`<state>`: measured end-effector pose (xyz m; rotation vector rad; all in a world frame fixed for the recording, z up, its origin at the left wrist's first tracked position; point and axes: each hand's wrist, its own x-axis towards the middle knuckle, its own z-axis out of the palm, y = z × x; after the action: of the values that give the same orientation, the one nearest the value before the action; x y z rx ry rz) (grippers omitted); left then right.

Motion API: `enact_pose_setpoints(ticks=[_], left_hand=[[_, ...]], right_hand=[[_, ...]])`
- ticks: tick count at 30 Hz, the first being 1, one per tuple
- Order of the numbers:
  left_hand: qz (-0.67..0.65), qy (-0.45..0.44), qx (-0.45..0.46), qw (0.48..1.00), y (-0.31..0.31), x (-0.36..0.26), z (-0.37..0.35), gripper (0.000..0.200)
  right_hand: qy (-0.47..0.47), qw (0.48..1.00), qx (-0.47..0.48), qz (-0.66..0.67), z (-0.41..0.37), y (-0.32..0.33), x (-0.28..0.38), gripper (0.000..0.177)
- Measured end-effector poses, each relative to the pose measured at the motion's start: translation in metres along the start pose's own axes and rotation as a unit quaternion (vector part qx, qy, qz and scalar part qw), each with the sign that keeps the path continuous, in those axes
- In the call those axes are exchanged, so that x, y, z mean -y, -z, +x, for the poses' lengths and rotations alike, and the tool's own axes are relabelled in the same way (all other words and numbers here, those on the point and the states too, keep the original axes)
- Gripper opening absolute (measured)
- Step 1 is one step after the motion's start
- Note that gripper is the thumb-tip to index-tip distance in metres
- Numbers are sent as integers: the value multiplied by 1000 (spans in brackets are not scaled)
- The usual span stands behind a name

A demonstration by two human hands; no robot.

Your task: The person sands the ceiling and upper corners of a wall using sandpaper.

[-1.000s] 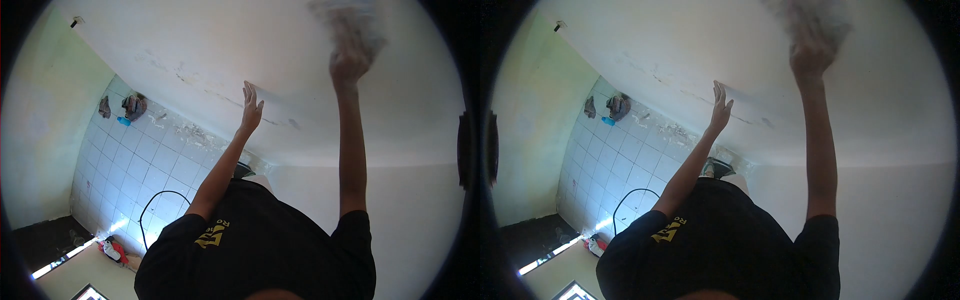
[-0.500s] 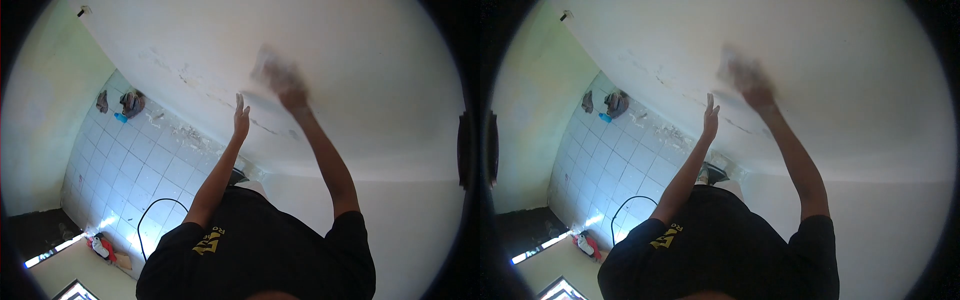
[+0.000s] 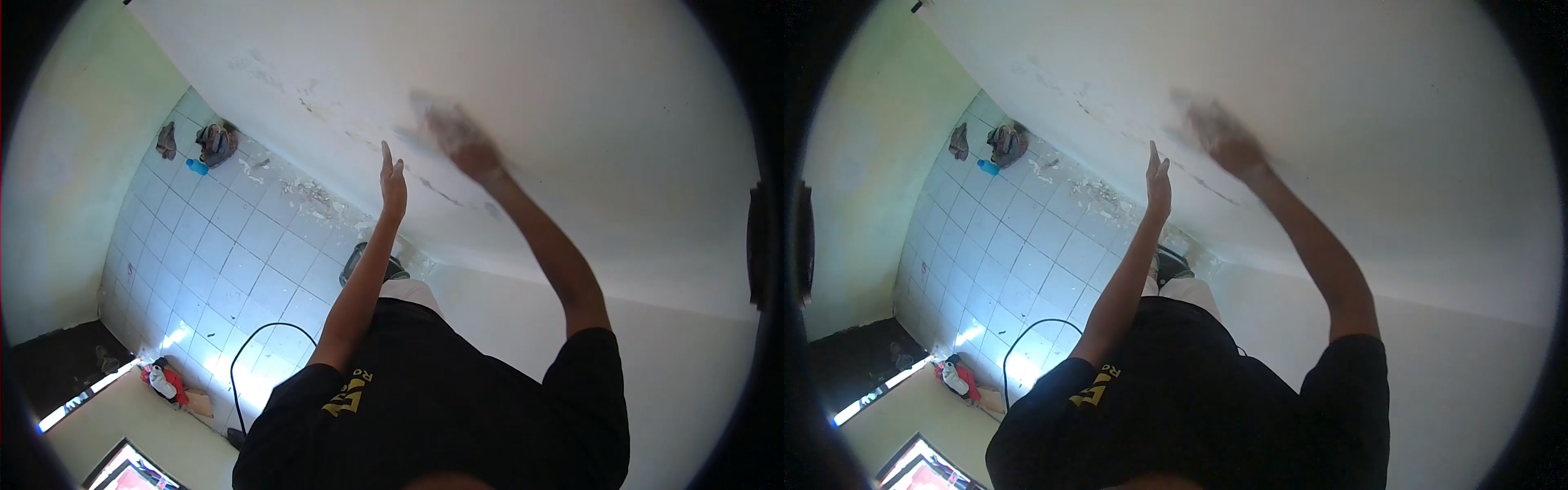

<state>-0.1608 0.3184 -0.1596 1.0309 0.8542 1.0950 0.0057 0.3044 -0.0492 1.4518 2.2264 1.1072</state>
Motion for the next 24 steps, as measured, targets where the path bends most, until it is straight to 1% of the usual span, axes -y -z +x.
enact_pose_setpoints(ticks=[2,3,4,5,7,8,9,10,11,13,14,16,17,18,19,20,21,23,24], left_hand=[[-22,11,-2,1000,-7,-2,4,62],[-18,1,12,1000,-12,-9,3,62],[-14,-11,25,1000,-15,-13,3,61],[-14,-11,25,1000,-18,-11,3,61],[-61,6,38,997,-20,-8,6,63],[-59,4,40,997,-16,-1,6,63],[-70,16,37,997,-11,10,7,63],[-84,27,37,995,-9,19,8,63],[-92,21,43,995,-7,24,11,63],[-51,-21,81,995,-1,29,13,59],[-34,22,93,995,3,-6,1,59],[-50,25,95,994,-1,-2,-3,59],[-67,20,102,992,-4,-1,2,59],[-26,6,112,993,-8,-1,3,59],[-23,8,108,994,-13,-4,4,59],[-16,-7,102,995,-17,-7,4,60],[-8,-24,97,995,-21,-7,6,62],[-20,-22,83,996,-16,17,16,63],[-99,42,60,992,-10,32,20,64]], right_hand=[[-99,990,-103,4,36,70,-69,43],[-181,970,-162,-15,48,103,-96,43],[-261,938,-229,9,52,112,-112,42],[-293,915,-182,207,47,129,-127,45],[-278,915,-277,97,43,88,-97,46],[-179,973,-137,47,24,63,-66,49],[-112,991,-40,-56,-2,9,-13,52],[-73,995,-11,-68,-28,-20,32,52],[-78,993,-9,87,-61,-77,71,51],[-14,991,41,126,-67,-60,71,50],[-1,991,41,125,-64,-57,59,50],[-44,993,-13,105,-38,-34,32,51],[11,1000,-27,10,-11,-4,0,51],[-55,996,-67,14,17,15,-23,52],[-45,996,-71,-5,45,49,-57,52],[-129,984,-101,-68,70,83,-77,53],[-145,977,-157,19,86,102,-98,55],[-212,962,-171,17,102,112,-92,58],[-169,977,-131,13,96,76,-70,57]])
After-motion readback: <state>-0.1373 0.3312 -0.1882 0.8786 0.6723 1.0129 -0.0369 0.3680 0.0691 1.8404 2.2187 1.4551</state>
